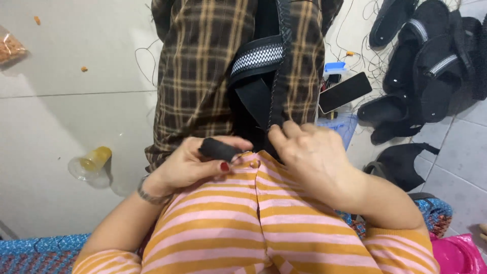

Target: The person is hand-sewing a black sandal, pulling thread through the material to secure the straps or sole.

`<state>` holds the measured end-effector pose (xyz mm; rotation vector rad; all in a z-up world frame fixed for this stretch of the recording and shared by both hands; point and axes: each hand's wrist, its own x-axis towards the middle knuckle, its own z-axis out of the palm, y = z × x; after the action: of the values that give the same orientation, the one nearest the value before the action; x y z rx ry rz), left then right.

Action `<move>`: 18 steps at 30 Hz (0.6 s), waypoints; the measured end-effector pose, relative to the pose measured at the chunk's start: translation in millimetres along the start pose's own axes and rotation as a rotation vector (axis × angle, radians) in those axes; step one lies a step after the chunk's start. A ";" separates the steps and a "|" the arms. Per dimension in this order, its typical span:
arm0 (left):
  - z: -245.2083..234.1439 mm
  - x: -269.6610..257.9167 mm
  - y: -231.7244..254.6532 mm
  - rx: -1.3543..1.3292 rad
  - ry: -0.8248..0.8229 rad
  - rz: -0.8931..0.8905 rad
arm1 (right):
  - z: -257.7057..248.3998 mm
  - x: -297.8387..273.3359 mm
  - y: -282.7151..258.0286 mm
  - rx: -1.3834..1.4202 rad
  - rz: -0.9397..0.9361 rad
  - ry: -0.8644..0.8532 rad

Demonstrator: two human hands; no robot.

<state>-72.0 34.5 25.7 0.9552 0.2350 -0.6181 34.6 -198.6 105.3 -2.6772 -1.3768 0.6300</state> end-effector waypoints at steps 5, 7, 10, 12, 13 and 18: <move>16.0 22.2 -26.9 0.022 0.204 -0.106 | 10.2 -10.4 7.7 -0.056 -0.022 0.123; 15.4 27.9 -28.6 0.039 0.274 -0.064 | 9.2 -9.3 6.7 -0.051 -0.027 0.131; 7.9 36.1 -36.6 0.035 0.248 -0.001 | 9.0 -6.0 5.4 -0.068 -0.025 0.153; 9.4 38.1 -39.9 0.008 0.156 0.011 | 4.5 -16.7 4.1 -0.087 -0.020 0.160; 12.0 38.1 -37.7 0.109 0.159 0.016 | -0.5 -26.2 2.8 -0.095 0.034 0.072; 11.2 29.5 -28.3 0.252 0.268 0.061 | -24.4 -73.5 17.0 -0.247 0.288 -0.030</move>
<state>-65.8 1.9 -0.8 1.2856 0.3711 -0.4689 19.1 -263.8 147.5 -3.1101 -1.1524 0.5548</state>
